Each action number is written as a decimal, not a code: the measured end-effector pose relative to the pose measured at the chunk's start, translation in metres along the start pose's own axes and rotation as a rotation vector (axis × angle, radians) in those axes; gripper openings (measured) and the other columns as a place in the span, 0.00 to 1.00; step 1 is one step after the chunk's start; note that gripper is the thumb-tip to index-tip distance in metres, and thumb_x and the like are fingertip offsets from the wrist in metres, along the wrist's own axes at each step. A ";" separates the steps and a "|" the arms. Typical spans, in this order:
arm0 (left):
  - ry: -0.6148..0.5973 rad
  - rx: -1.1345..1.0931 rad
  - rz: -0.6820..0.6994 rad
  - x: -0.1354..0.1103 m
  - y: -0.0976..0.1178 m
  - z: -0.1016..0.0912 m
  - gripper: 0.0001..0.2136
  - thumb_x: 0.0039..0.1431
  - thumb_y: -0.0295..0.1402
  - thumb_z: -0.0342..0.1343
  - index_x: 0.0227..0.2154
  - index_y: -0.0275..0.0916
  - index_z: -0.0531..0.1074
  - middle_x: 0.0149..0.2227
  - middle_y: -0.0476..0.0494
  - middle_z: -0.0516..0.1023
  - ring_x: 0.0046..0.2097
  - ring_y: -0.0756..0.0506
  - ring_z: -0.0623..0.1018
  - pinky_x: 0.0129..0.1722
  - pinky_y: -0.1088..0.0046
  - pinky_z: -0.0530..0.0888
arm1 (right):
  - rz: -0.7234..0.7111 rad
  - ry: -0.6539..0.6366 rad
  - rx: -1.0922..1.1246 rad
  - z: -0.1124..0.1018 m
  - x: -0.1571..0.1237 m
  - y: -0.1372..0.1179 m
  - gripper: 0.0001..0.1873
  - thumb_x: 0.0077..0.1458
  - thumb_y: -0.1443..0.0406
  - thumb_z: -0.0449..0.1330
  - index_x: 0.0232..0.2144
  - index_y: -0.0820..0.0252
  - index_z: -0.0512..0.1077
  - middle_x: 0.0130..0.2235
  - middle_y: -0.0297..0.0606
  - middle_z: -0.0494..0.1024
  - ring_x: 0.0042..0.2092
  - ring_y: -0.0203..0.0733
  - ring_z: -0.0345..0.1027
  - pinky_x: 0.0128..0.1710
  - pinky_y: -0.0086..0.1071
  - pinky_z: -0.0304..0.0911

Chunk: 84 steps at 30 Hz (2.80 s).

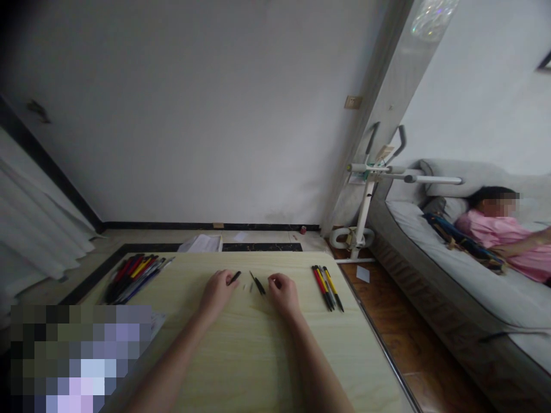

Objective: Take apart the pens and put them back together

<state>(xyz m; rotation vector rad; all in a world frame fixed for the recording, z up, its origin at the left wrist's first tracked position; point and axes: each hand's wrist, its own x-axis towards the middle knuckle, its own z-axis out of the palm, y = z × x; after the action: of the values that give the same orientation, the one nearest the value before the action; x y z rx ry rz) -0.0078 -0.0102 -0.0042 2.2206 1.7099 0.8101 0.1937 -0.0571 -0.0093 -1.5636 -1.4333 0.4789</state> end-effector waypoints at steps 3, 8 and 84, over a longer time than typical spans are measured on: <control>-0.011 0.034 -0.003 0.000 0.004 -0.003 0.04 0.49 0.32 0.53 0.27 0.36 0.68 0.30 0.44 0.71 0.33 0.48 0.69 0.32 0.74 0.62 | -0.008 -0.009 -0.005 -0.001 -0.001 -0.002 0.14 0.48 0.61 0.50 0.28 0.63 0.73 0.23 0.36 0.72 0.25 0.36 0.62 0.25 0.27 0.56; -0.062 0.141 -0.023 0.000 0.012 -0.008 0.06 0.52 0.33 0.49 0.27 0.37 0.69 0.31 0.42 0.72 0.34 0.47 0.70 0.33 0.73 0.62 | 0.002 -0.021 -0.014 -0.002 0.000 -0.003 0.14 0.47 0.62 0.50 0.28 0.63 0.74 0.24 0.37 0.73 0.25 0.37 0.63 0.26 0.27 0.56; 0.140 -1.578 -0.483 0.021 -0.016 0.003 0.11 0.40 0.34 0.61 0.27 0.35 0.69 0.25 0.49 0.72 0.25 0.54 0.70 0.23 0.79 0.66 | 0.012 -0.056 -0.041 0.000 0.001 0.000 0.13 0.48 0.63 0.51 0.28 0.63 0.73 0.22 0.35 0.72 0.24 0.34 0.61 0.24 0.25 0.55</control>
<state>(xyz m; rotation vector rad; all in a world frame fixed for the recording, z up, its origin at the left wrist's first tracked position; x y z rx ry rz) -0.0156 0.0152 -0.0083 0.6660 0.8471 1.4162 0.1941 -0.0560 -0.0092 -1.6033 -1.4848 0.5072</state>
